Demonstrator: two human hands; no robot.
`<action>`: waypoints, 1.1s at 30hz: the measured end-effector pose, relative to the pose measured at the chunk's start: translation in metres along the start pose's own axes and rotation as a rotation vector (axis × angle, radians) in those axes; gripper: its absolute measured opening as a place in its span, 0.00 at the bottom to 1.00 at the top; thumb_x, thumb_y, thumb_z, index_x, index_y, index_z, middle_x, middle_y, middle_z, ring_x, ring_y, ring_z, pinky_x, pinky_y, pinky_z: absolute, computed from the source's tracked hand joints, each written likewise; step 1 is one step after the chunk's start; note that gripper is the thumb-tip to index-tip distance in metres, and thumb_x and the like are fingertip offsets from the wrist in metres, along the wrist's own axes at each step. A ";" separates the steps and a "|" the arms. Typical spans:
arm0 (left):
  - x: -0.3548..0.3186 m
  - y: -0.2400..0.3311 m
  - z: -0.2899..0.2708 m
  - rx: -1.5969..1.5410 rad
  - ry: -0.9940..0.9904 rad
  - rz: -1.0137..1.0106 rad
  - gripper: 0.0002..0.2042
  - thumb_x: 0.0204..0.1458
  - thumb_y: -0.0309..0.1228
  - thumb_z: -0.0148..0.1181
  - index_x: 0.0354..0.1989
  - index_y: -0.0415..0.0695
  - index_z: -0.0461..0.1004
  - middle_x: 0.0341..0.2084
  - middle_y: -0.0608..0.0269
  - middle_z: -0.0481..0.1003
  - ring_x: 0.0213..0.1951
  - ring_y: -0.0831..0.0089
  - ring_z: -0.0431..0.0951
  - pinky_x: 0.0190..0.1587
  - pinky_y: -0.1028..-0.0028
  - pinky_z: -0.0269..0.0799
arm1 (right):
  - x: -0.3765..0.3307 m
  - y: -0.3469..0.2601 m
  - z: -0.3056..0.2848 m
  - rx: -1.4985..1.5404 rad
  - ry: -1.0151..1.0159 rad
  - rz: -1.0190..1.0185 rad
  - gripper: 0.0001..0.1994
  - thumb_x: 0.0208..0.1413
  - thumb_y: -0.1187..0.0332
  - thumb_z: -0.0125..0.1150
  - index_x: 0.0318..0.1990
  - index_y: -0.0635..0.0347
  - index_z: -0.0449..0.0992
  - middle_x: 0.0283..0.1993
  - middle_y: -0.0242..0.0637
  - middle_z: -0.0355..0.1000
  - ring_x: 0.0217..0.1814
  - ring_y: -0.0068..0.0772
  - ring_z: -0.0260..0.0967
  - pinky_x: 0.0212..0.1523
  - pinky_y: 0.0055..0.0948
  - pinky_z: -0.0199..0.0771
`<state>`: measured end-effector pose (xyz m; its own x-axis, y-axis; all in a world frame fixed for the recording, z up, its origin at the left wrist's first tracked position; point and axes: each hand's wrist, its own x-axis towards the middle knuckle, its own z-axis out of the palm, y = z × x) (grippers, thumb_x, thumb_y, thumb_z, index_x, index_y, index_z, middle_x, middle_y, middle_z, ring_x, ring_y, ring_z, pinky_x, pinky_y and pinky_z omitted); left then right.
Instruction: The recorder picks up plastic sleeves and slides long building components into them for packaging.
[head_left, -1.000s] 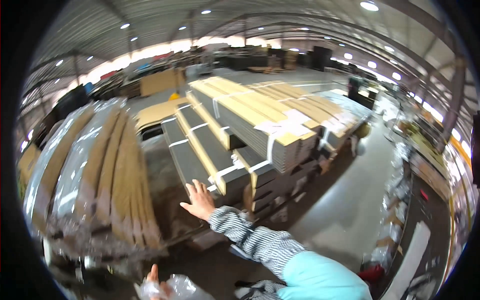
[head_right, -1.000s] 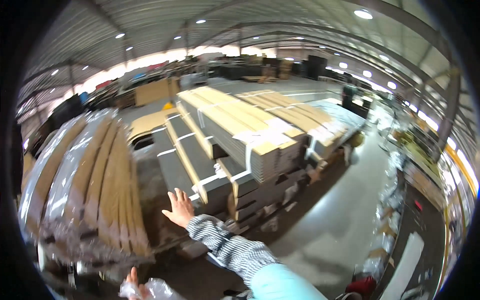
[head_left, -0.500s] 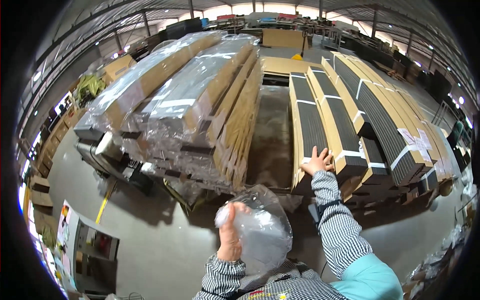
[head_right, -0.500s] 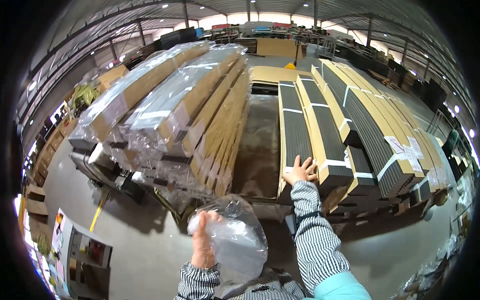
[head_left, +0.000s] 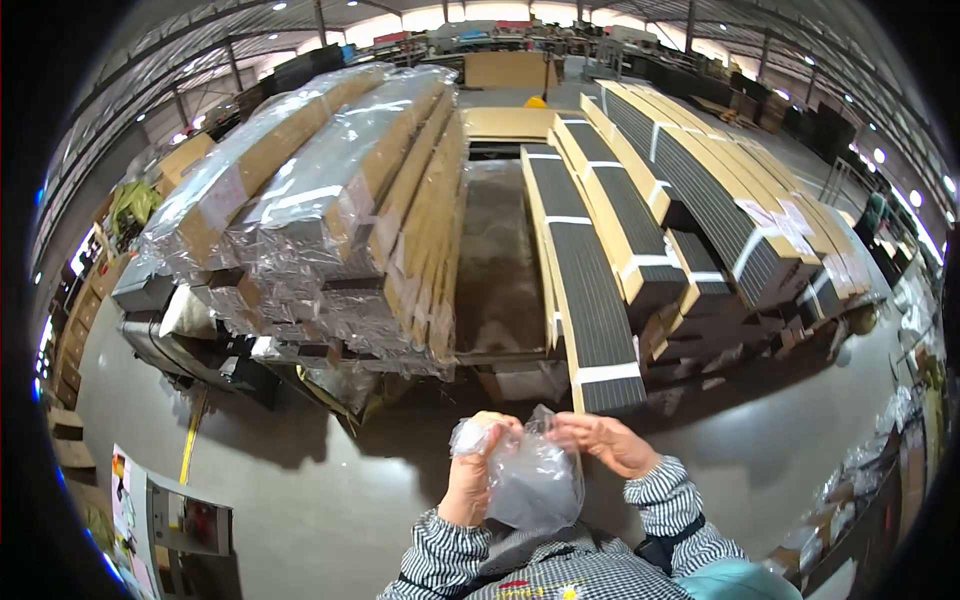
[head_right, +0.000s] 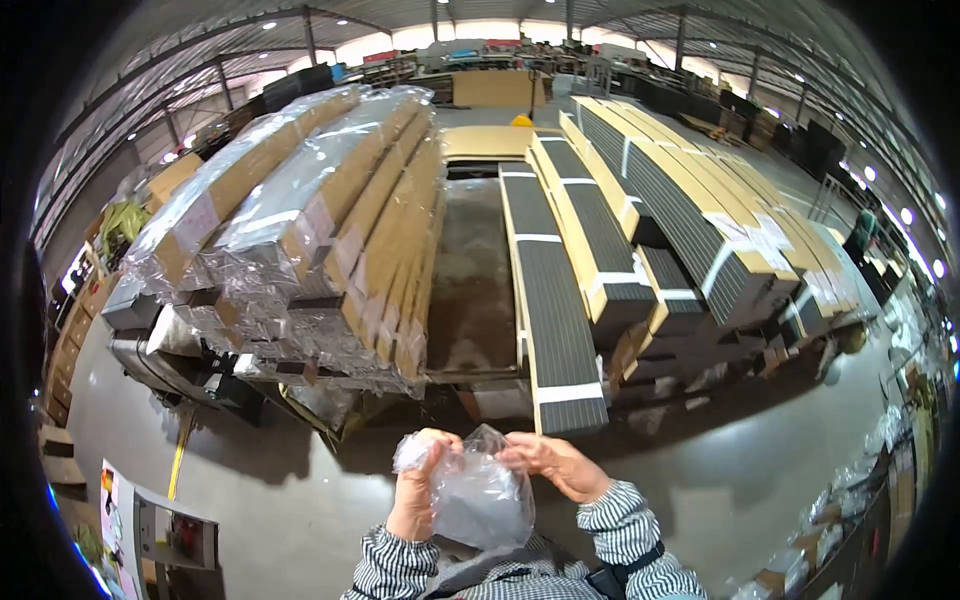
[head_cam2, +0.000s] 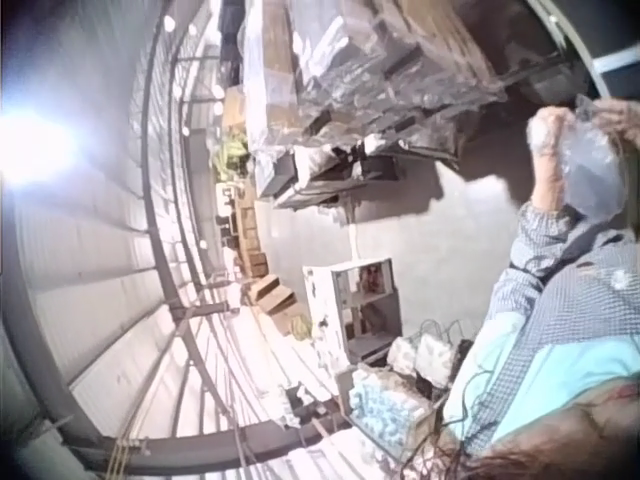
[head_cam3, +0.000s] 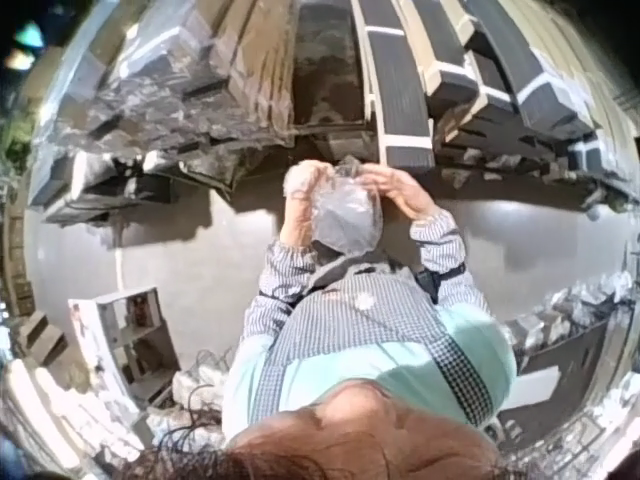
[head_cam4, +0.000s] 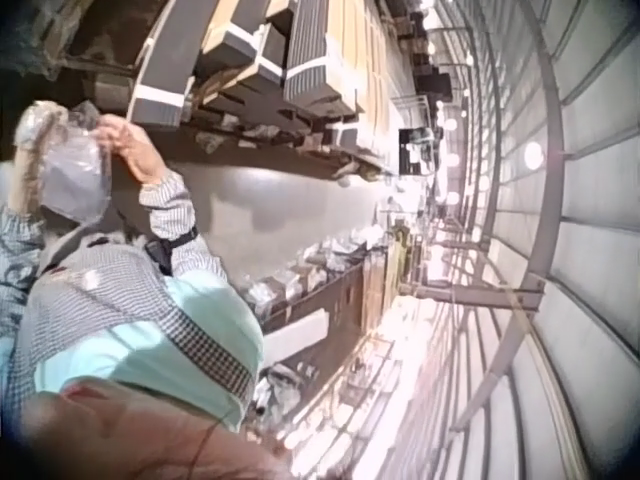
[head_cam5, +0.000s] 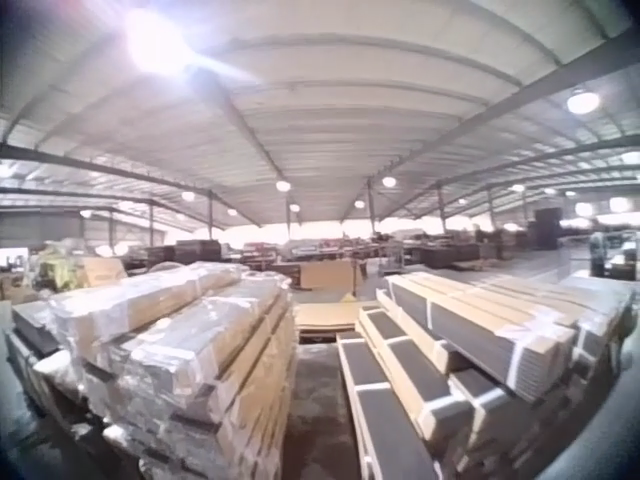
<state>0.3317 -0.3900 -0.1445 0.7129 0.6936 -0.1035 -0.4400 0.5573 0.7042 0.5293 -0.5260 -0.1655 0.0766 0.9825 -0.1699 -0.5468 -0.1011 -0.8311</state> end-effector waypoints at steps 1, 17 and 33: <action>0.002 -0.005 0.007 -0.014 -0.032 -0.009 0.11 0.53 0.37 0.67 0.37 0.44 0.74 0.36 0.61 0.76 0.37 0.75 0.73 0.42 0.75 0.69 | 0.001 0.005 0.005 0.078 -0.023 -0.012 0.36 0.59 0.48 0.59 0.62 0.73 0.63 0.56 0.47 0.71 0.56 0.36 0.71 0.64 0.36 0.64; 0.005 -0.063 0.006 0.223 -0.019 -0.161 0.14 0.57 0.40 0.63 0.27 0.46 0.68 0.24 0.74 0.70 0.29 0.83 0.68 0.35 0.80 0.66 | -0.045 0.004 0.028 0.486 0.247 -0.483 0.12 0.65 0.60 0.55 0.34 0.56 0.65 0.33 0.34 0.69 0.33 0.32 0.67 0.42 0.31 0.67; 0.078 -0.023 -0.013 0.279 -0.610 -0.499 0.29 0.45 0.41 0.70 0.52 0.35 0.73 0.28 0.57 0.79 0.32 0.71 0.78 0.31 0.74 0.68 | -0.073 -0.034 -0.108 -1.041 0.146 -0.188 0.05 0.56 0.68 0.63 0.34 0.59 0.79 0.31 0.32 0.76 0.41 0.32 0.71 0.44 0.31 0.70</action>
<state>0.3899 -0.3431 -0.1782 0.9941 -0.0178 -0.1073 0.0997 0.5447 0.8327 0.6321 -0.6115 -0.1820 0.2227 0.9749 0.0036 0.4603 -0.1019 -0.8819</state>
